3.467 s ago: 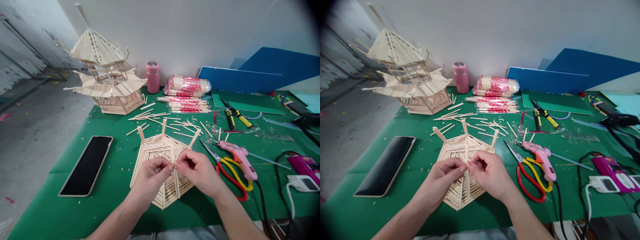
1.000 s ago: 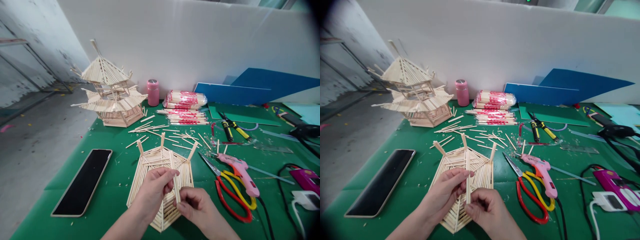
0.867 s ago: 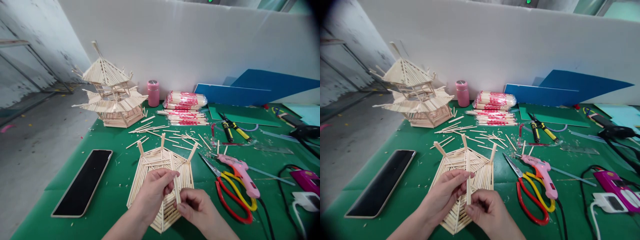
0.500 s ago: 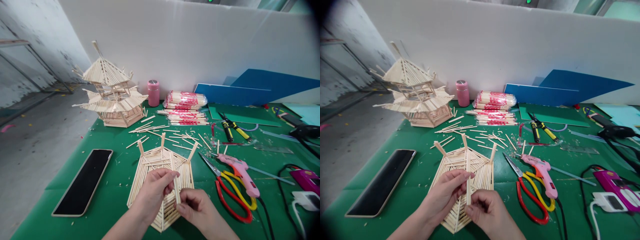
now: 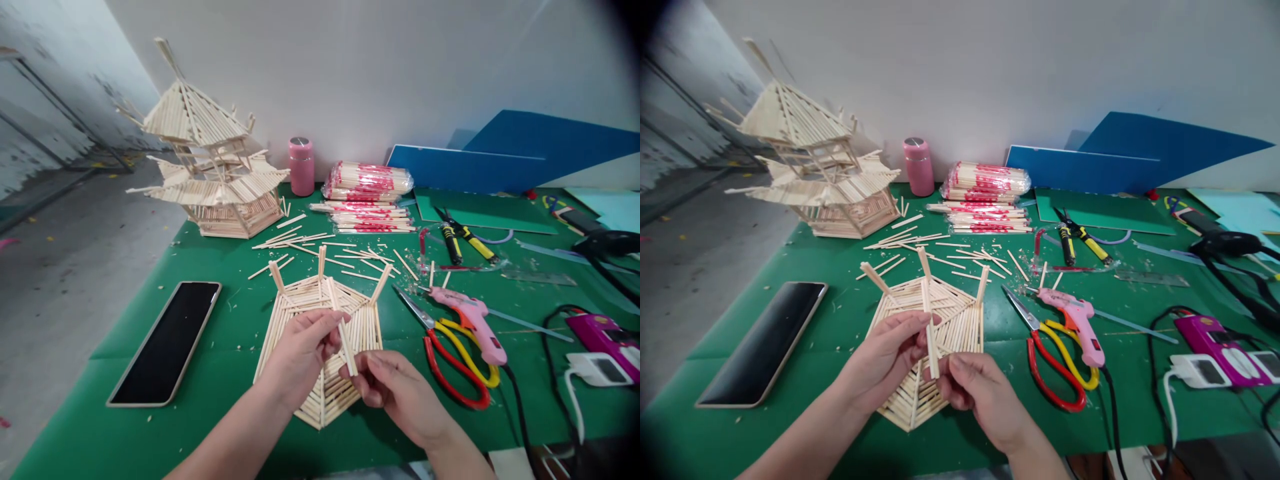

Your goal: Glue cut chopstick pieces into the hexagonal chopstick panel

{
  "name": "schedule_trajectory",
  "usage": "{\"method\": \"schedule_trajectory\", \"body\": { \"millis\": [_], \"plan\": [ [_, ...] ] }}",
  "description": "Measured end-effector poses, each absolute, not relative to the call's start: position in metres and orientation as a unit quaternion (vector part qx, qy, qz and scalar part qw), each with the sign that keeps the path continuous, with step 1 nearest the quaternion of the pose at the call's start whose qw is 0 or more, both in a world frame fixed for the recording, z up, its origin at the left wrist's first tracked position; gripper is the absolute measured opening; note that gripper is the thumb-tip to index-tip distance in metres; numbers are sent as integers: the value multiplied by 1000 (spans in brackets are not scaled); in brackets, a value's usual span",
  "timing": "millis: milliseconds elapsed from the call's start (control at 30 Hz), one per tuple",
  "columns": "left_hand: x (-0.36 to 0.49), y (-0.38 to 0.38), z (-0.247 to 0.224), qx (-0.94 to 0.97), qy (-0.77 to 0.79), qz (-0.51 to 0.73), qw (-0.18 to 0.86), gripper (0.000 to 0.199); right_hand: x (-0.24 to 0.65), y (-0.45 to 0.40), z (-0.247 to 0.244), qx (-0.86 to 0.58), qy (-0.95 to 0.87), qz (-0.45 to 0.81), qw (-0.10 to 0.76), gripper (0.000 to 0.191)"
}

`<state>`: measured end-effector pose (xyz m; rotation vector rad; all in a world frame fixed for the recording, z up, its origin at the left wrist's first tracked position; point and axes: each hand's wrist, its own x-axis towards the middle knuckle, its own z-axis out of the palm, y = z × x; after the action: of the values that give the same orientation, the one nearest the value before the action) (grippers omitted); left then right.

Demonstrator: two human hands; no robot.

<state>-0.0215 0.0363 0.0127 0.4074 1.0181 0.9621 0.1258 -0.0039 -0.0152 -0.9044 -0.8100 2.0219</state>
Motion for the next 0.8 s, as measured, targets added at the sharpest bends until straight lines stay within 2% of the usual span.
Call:
{"method": "schedule_trajectory", "body": {
  "millis": [300, 600, 800],
  "plan": [
    [-18, 36, 11, 168, 447, 439, 761, 14, 123, -5, -22, -334, -339, 796, 375, 29],
    [-11, 33, 14, 85, 431, 448, 779, 15, 104, -15, -22, -309, -293, 762, 488, 32],
    [-9, 31, 12, 73, 425, 450, 782, 14, 97, -20, -26, -315, -290, 741, 517, 30]
  ]
}}
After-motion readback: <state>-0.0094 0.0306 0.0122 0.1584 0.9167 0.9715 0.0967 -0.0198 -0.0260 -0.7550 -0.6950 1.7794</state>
